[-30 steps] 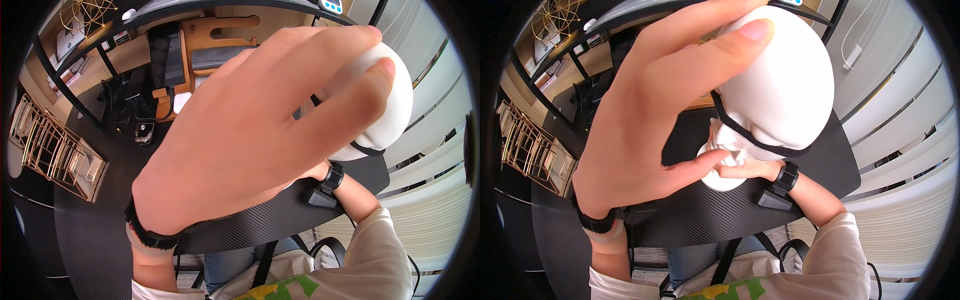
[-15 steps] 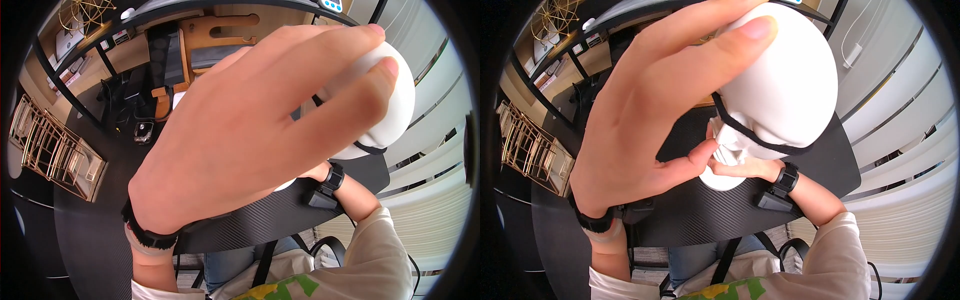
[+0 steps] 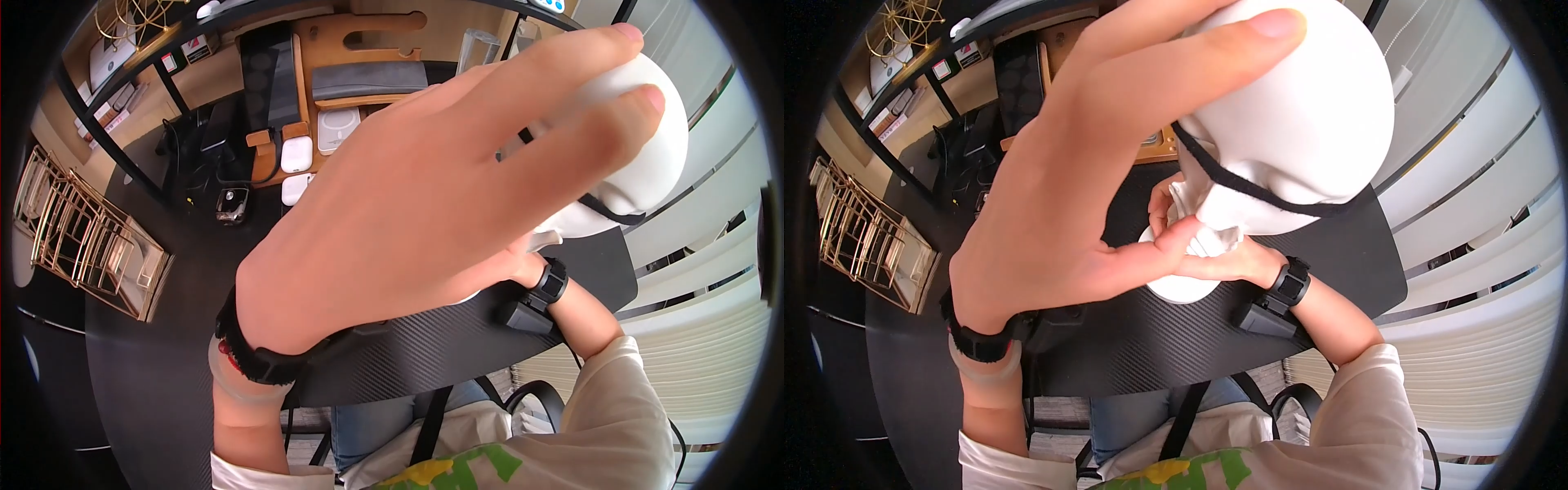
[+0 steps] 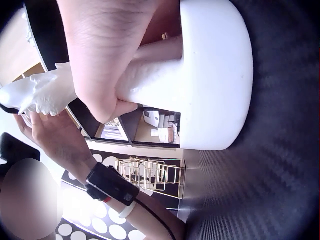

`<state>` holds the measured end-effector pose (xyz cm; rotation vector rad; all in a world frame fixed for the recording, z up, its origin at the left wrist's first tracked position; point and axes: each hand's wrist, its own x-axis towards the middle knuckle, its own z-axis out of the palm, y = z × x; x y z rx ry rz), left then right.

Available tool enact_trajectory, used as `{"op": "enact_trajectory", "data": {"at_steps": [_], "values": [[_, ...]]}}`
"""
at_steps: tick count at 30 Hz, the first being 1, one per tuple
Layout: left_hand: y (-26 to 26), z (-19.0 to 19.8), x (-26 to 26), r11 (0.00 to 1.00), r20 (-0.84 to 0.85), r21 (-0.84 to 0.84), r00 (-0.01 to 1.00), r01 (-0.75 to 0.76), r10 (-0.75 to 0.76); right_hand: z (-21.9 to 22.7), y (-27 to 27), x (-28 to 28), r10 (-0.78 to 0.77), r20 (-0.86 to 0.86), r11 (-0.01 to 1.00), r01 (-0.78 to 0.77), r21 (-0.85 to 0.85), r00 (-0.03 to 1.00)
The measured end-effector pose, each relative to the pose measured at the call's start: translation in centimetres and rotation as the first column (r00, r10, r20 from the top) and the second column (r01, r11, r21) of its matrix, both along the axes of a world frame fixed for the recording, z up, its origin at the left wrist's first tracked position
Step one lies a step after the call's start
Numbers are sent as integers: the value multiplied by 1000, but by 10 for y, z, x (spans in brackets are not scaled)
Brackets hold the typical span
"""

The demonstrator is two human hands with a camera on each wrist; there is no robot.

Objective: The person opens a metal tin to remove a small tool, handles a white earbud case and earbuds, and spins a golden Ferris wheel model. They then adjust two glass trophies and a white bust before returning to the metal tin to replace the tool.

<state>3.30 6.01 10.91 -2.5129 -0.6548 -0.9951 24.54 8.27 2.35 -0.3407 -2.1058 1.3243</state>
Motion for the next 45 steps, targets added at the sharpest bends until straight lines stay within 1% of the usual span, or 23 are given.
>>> {"op": "enact_trajectory", "data": {"at_steps": [1, 2, 5, 13, 16, 17, 22, 23, 26, 29, 30, 32, 33, 35, 36, 37, 38, 39, 41, 42, 43, 44, 45], "values": [[-3, -1, -2, 1000, 2, -1, 1000, -1, 1, -4, -5, 8, 7, -6, 1000, -7, -5, 1000], [-8, -4, -6, 1000, 3, -2, 1000, -1, 1, -3, 2, 5, 14, -13, 1000, -14, -11, 1000], [-5, -4, -5, 1000, 3, -6, 1000, -1, 1, -12, -7, 20, 32, -37, 999, -33, -28, 999], [-8, -4, 4, 1000, 3, -6, 1000, -4, 4, -20, 6, -3, 82, -103, 994, -89, -58, 991], [-8, -4, 1, 1000, 4, -4, 1000, -7, 7, -22, 13, 5, 101, -128, 992, -110, -67, 987], [-11, -5, -7, 1000, 4, -4, 1000, -7, 7, -25, 11, -3, 107, -136, 991, -118, -70, 985], [-14, -4, -3, 1000, 6, -2, 1000, -9, 9, -30, 15, -7, 137, -176, 985, -153, -84, 975], [-8, -3, 5, 1000, 6, -1, 1000, -10, 10, -32, 16, -6, 142, -184, 983, -160, -87, 973], [-10, -3, -8, 1000, 6, 0, 1000, -9, 9, -22, 13, -4, 160, -158, 983, -172, -65, 974], [-9, -1, -7, 1000, 7, 3, 1000, -8, 8, -21, 13, -3, 146, -121, 987, -152, -45, 982], [-3, 1, 12, 1000, 7, 3, 1000, -8, 8, -23, 11, -3, 145, -122, 987, -152, -45, 982], [-12, -2, 5, 1000, 7, 4, 1000, -8, 8, -30, 6, -4, 24, -92, 1000, -25, -4, 995], [-11, -2, 6, 1000, 7, 4, 1000, -8, 8, -32, 8, -4, 24, -92, 1000, -25, -5, 995], [-12, -2, 2, 1000, 9, 5, 1000, -9, 9, -35, 16, -1, 100, -140, 994, -103, -21, 985], [-3, 1, 7, 1000, 11, 4, 1000, -9, 9, -31, 16, 0, 99, -138, 994, -103, -22, 985], [-12, -3, -5, 1000, 13, 3, 1000, -9, 9, -24, 14, 0, 84, -77, 995, -80, 60, 993], [-9, -2, -10, 1000, 14, 3, 1000, -9, 9, -18, 12, 1, 65, -19, 988, -61, 143, 998], [-9, -2, -10, 1000, 14, 2, 1000, -9, 9, -16, 11, 2, 65, -19, 988, -61, 142, 998], [-12, -3, -5, 1000, 14, 3, 1000, -12, 12, -15, 9, 2, -46, -26, 952, 52, 302, 999], [-10, -2, -5, 1000, 15, 3, 1000, -14, 14, -20, 11, 1, -45, -26, 952, 51, 301, 999], [-10, -2, -3, 1000, 16, 4, 1000, -16, 16, -31, 13, 0, 14, -40, 995, -10, 97, 999], [-10, -2, -4, 1000, 16, 4, 1000, -17, 17, -37, 15, -1, 69, -67, 991, -76, -110, 995], [-10, -2, -4, 1000, 17, 4, 1000, -18, 18, -33, 14, 0, 70, -67, 991, -77, -110, 995]]}}
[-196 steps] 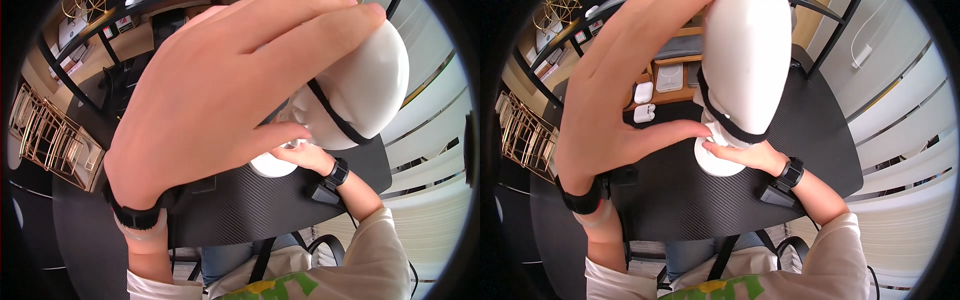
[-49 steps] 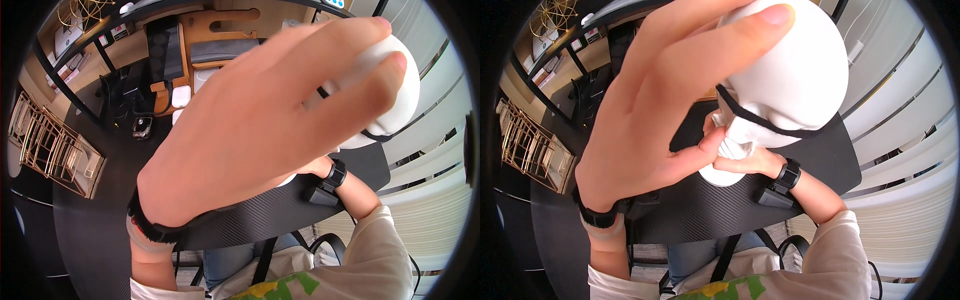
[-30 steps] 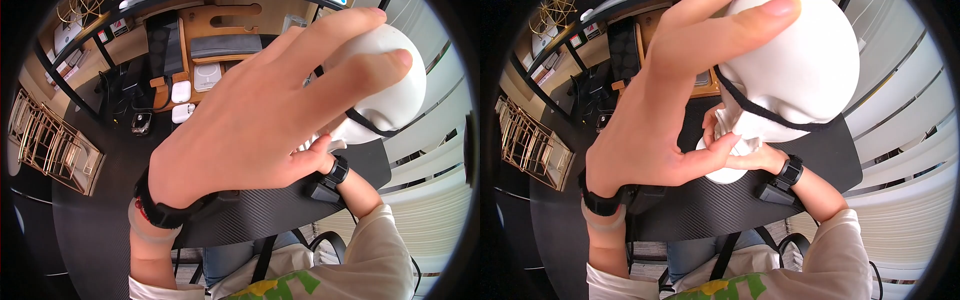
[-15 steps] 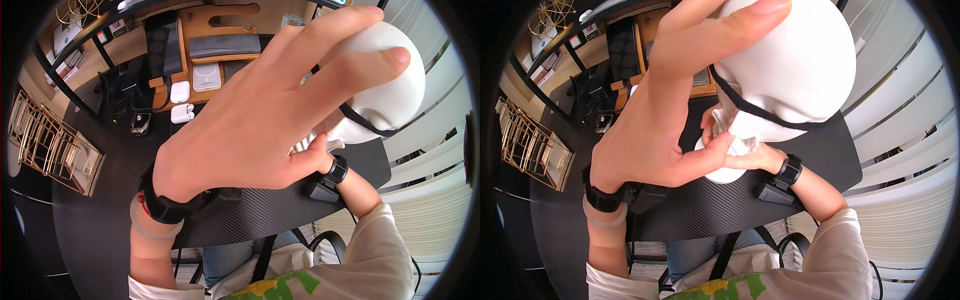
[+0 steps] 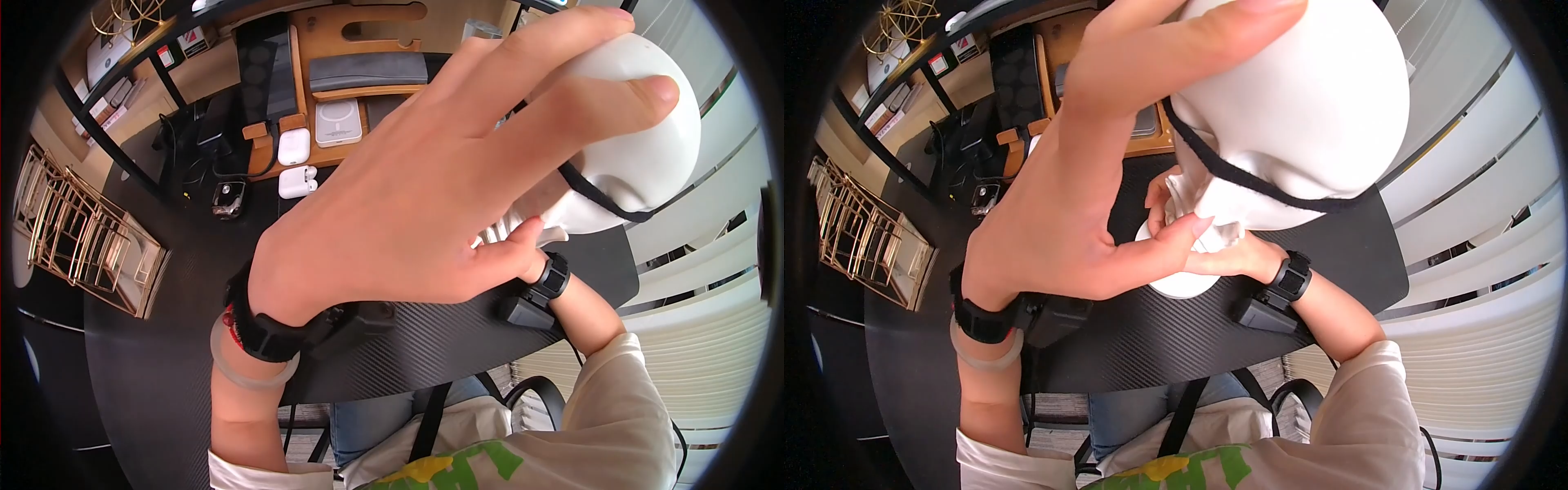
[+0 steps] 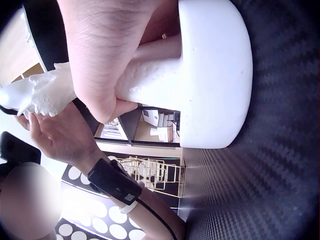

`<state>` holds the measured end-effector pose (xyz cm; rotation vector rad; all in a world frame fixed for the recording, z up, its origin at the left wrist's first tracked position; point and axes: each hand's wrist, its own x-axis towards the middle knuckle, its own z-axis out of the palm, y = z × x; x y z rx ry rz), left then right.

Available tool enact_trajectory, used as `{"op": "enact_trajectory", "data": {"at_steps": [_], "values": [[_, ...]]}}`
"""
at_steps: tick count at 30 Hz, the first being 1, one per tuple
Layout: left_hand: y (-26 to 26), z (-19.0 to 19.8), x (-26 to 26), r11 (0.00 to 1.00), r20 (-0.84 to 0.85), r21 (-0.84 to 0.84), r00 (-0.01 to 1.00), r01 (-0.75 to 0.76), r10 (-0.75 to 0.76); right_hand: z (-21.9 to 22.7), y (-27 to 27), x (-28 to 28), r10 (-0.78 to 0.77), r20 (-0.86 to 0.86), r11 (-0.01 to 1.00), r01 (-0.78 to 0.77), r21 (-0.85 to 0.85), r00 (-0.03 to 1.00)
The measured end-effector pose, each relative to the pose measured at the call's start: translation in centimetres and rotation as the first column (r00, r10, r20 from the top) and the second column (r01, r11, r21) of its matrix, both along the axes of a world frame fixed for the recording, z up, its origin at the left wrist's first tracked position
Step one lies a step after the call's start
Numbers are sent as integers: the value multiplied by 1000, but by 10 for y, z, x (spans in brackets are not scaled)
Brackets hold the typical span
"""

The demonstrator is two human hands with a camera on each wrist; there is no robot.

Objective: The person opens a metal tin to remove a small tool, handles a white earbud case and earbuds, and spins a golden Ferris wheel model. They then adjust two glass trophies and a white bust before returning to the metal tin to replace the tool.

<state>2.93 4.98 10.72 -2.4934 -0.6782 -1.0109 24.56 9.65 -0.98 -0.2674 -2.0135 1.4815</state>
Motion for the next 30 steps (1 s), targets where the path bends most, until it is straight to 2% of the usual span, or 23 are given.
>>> {"op": "enact_trajectory", "data": {"at_steps": [2, 11, 12, 14, 16, 21, 24, 30], "values": [[9, 3, 14, 1000, 1, 0, 1000, -2, 2, 10, -2, 2, 4, 58, 995, -10, 96, 998], [5, 3, 9, 1000, 5, 4, 1000, -12, 12, 4, -14, -2, -103, -83, 993, 108, 51, 991], [-3, 0, -5, 1000, 6, 4, 1000, -14, 14, 11, -13, -1, -102, -82, 993, 107, 50, 991], [9, 3, 11, 1000, 9, 3, 1000, -18, 18, 31, -8, 1, 22, 55, 998, -26, 65, 998], [-2, -1, -4, 1000, 9, 2, 1000, -22, 22, 30, -7, 0, 29, 47, 998, -32, 56, 998], [11, 3, 12, 1000, 8, 0, 1000, -25, 25, 26, -4, -1, 46, 3, 999, -46, 17, 999], [-3, -1, -6, 1000, 8, 1, 1000, -24, 24, 23, -3, -1, 54, -24, 999, -54, -5, 998], [-1, 1, 4, 1000, 8, 5, 1000, -26, 26, 18, -2, -2, 70, -75, 996, -74, -45, 995]]}}
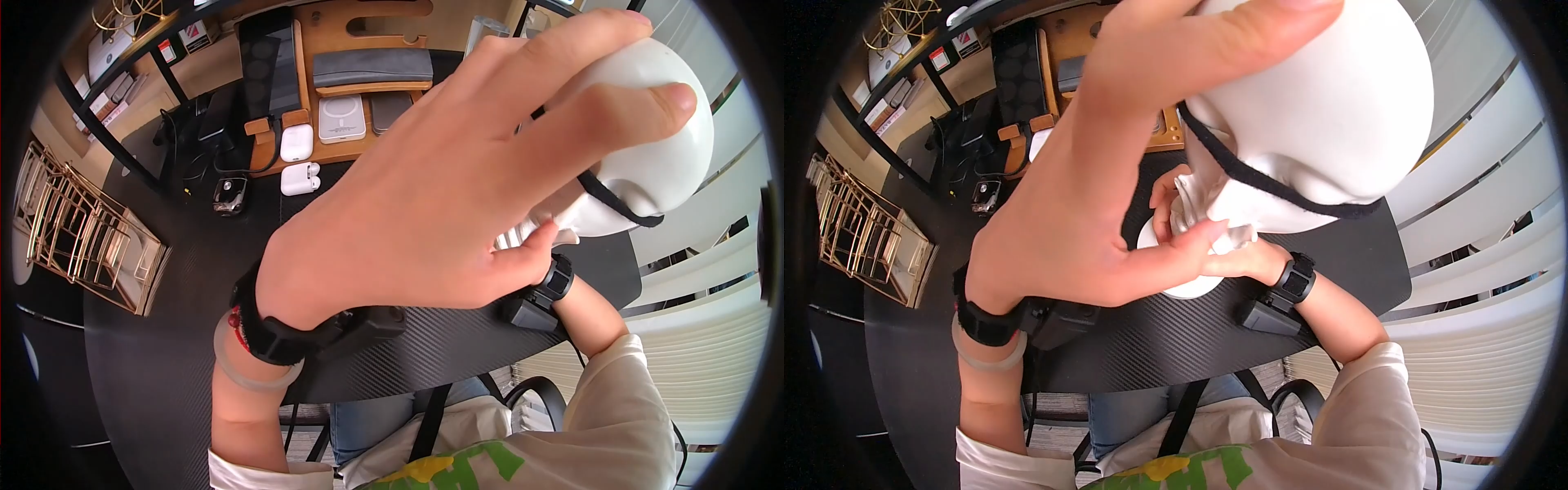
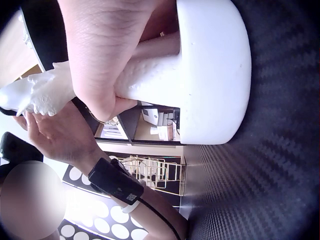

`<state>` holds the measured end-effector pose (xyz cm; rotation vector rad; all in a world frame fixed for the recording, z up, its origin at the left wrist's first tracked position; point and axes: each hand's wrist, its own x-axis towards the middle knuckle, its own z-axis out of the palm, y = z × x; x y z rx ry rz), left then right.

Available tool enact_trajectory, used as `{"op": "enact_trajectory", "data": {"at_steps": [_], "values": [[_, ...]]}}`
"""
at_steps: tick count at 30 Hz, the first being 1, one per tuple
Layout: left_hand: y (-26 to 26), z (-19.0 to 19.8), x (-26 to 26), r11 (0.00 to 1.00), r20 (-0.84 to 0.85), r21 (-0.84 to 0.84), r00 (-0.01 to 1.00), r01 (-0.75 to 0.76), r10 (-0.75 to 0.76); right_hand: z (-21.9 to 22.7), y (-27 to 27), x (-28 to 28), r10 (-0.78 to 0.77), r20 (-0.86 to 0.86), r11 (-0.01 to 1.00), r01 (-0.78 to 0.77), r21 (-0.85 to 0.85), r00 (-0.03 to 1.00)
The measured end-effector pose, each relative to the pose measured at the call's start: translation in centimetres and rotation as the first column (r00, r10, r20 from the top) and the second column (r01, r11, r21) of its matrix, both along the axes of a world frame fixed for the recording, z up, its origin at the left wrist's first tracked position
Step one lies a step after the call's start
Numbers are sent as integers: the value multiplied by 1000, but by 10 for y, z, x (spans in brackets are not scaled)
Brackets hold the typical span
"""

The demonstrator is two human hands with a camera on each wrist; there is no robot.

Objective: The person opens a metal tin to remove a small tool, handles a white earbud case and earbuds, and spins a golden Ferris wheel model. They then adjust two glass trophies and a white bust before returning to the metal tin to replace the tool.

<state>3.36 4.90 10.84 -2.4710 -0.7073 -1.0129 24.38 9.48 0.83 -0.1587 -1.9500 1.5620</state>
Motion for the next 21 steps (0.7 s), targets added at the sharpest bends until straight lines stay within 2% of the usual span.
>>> {"op": "enact_trajectory", "data": {"at_steps": [3, 5, 8, 11, 15, 17, 21], "values": [[-1, 1, -6, 1000, -1, 4, 1000, 1, -1, -1, 1, -1, 4, -18, 1000, -5, -13, 1000], [-2, 1, -7, 1000, -1, 5, 1000, 1, -1, -1, 0, -3, 72, -127, 992, -84, -92, 989], [6, 5, 9, 1000, -1, 8, 1000, 0, 0, 6, -5, -4, 59, -160, 994, -72, -80, 985], [-4, 2, -4, 1000, 0, 8, 1000, -2, 2, -7, -1, -4, 3, -113, 998, -11, -67, 994], [-3, 2, -8, 1000, 3, 10, 1000, -5, 5, -3, -2, -3, 12, -128, 998, -20, -64, 992], [-2, 2, -5, 1000, 5, 11, 1000, -8, 8, -1, 3, 1, 65, -76, 996, -69, -49, 995], [0, 4, -3, 1000, 7, 11, 1000, -11, 11, -2, 1, -2, 10, -33, 997, -12, -70, 999]]}}
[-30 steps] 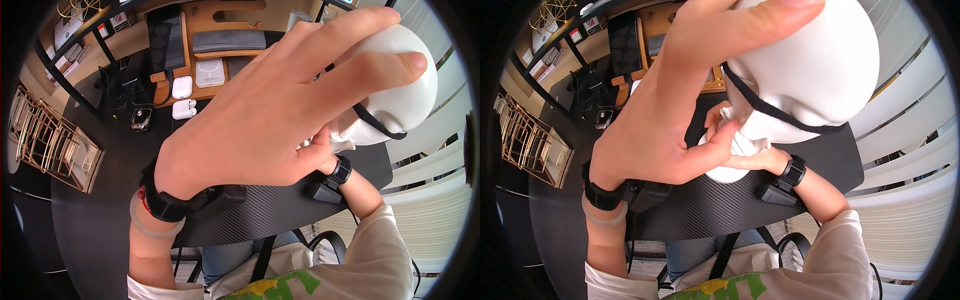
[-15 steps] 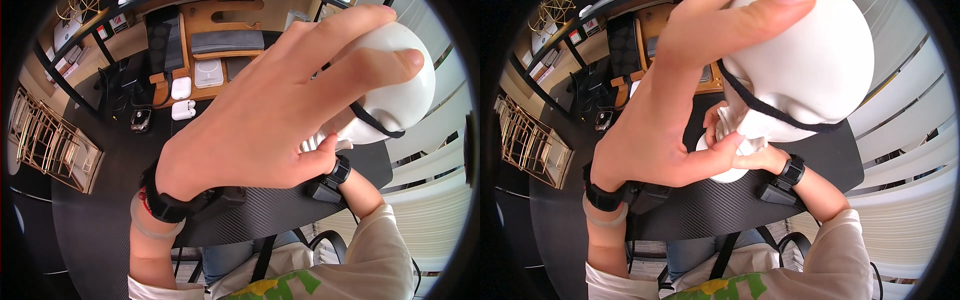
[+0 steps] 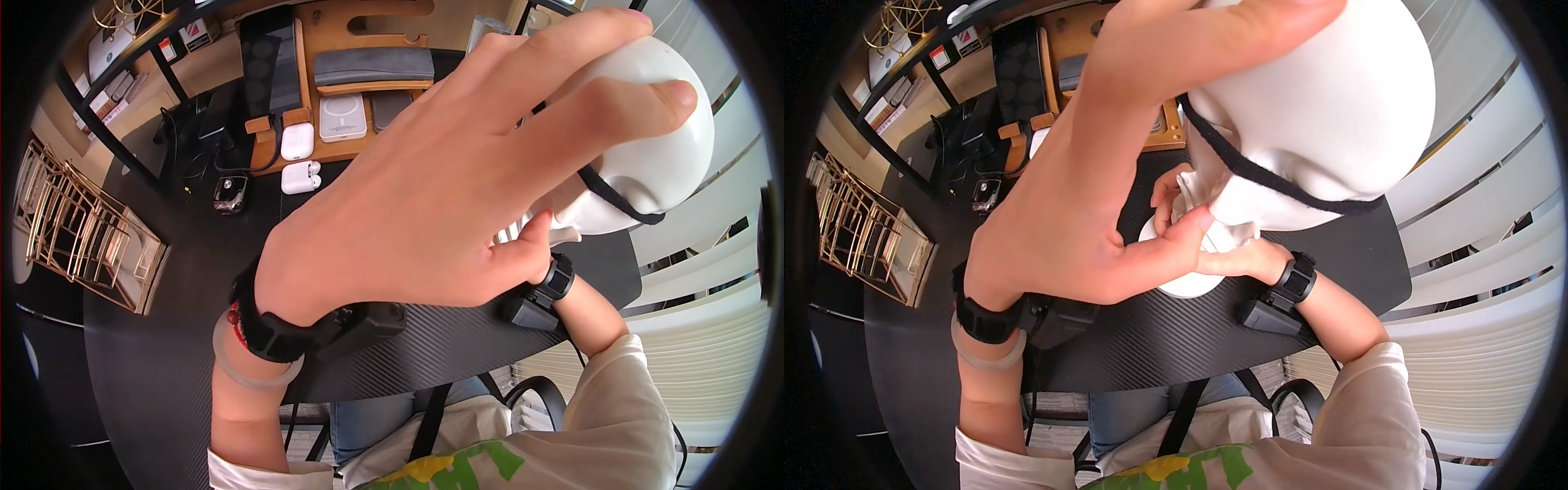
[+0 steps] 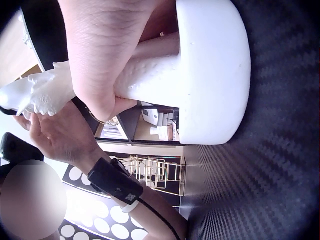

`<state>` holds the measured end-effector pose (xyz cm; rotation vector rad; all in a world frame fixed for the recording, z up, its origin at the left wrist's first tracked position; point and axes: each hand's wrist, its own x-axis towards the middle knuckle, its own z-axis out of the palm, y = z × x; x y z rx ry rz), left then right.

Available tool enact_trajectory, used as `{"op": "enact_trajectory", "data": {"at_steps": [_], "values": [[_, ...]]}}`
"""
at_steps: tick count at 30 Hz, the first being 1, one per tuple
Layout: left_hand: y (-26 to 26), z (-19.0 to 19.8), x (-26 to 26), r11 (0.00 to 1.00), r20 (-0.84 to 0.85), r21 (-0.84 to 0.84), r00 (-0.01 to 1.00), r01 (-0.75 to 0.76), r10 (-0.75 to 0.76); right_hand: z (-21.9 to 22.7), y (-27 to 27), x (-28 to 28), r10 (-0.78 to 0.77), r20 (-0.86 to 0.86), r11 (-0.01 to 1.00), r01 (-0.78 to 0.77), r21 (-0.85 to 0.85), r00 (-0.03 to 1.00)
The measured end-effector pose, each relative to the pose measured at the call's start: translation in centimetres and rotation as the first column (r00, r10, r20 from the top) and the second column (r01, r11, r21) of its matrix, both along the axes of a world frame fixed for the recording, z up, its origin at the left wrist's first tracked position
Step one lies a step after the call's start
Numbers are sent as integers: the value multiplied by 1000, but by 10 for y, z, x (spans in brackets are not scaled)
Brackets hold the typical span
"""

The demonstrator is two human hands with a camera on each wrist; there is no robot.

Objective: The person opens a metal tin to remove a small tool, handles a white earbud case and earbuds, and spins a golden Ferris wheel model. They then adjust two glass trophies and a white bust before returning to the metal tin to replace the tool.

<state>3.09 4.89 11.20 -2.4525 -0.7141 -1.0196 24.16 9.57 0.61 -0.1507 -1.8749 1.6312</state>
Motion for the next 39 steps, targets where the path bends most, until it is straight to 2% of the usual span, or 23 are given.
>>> {"op": "enact_trajectory", "data": {"at_steps": [3, 5, 6, 8, 9, 11, 12, 14, 15, 17, 18, 20, 24, 26, 27, 29, 30, 32, 33, 35, 36, 38, 39], "values": [[-4, 2, -6, 1000, 1, 4, 1000, -2, 2, 0, 1, 0, -5, -32, 999, 6, 50, 999], [-4, 1, -5, 1000, 1, 6, 1000, -2, 2, 7, 0, 1, 122, -103, 992, -125, -25, 987], [-4, 1, -5, 1000, 1, 7, 1000, -2, 2, 2, -1, 1, 121, -103, 992, -124, -25, 987], [2, 3, 6, 1000, 1, 7, 1000, -2, 2, -12, -4, 2, -132, 13, 988, 131, 88, 991], [1, 3, 4, 1000, 0, 8, 1000, -2, 2, -9, -3, 3, -133, 13, 988, 131, 87, 991], [4, 5, 6, 1000, -1, 9, 1000, -1, 1, -2, 1, 8, -51, 173, 970, 8, 244, 984], [-1, 4, 0, 1000, -1, 10, 1000, 0, 0, -5, 2, 7, -53, 172, 970, 10, 244, 984], [-1, 4, 0, 1000, -2, 11, 1000, 1, -1, -14, 3, 4, -169, 61, 919, 134, 371, 984], [0, 4, 1, 1000, -2, 11, 1000, 1, -1, -13, 1, 3, -169, 61, 919, 134, 371, 984], [1, 5, 2, 1000, -2, 11, 1000, -1, 1, -10, -2, 2, -10, -47, 999, 8, -35, 999], [0, 5, 1, 1000, -2, 12, 1000, -1, 1, -10, 0, 2, -10, -48, 999, 9, -36, 999], [2, 5, 4, 1000, -1, 12, 1000, 1, -1, -10, 5, 4, 13, 47, 991, -19, 129, 999], [-1, 5, -1, 1000, 1, 15, 1000, -3, 3, -14, -1, 1, 26, -85, 999, -28, -27, 996], [-2, 5, -1, 1000, 1, 17, 1000, -4, 4, -28, 3, 3, -69, 65, 998, 69, -1, 996], [-2, 6, -1, 1000, 1, 18, 1000, -5, 5, -27, 3, 3, -69, 65, 998, 69, -1, 995], [-2, 6, -2, 1000, 2, 20, 1000, -5, 5, -18, 1, 5, -149, 139, 955, 106, 275, 979], [1, 8, 4, 1000, 2, 21, 1000, -5, 5, -14, 0, 4, -149, 140, 956, 106, 275, 979], [-9, 5, -10, 1000, 3, 23, 1000, -6, 6, -8, -3, 4, 16, -12, 1000, -16, -11, 1000], [-10, 5, -11, 1000, 2, 23, 1000, -6, 6, -10, -2, 4, 15, -13, 1000, -15, -11, 1000], [-3, 7, -1, 1000, 3, 24, 1000, -7, 7, -15, 0, 4, -173, 126, 945, 128, 302, 977], [-3, 7, -1, 1000, 3, 25, 1000, -7, 7, -12, 1, 4, -173, 127, 945, 128, 302, 977], [2, 10, 7, 1000, 4, 27, 1000, -8, 8, -2, 2, 5, -34, 75, 989, 23, 145, 997], [1, 9, 8, 1000, 5, 27, 1000, -9, 9, -1, 1, 5, -34, 75, 989, 23, 146, 997]]}}
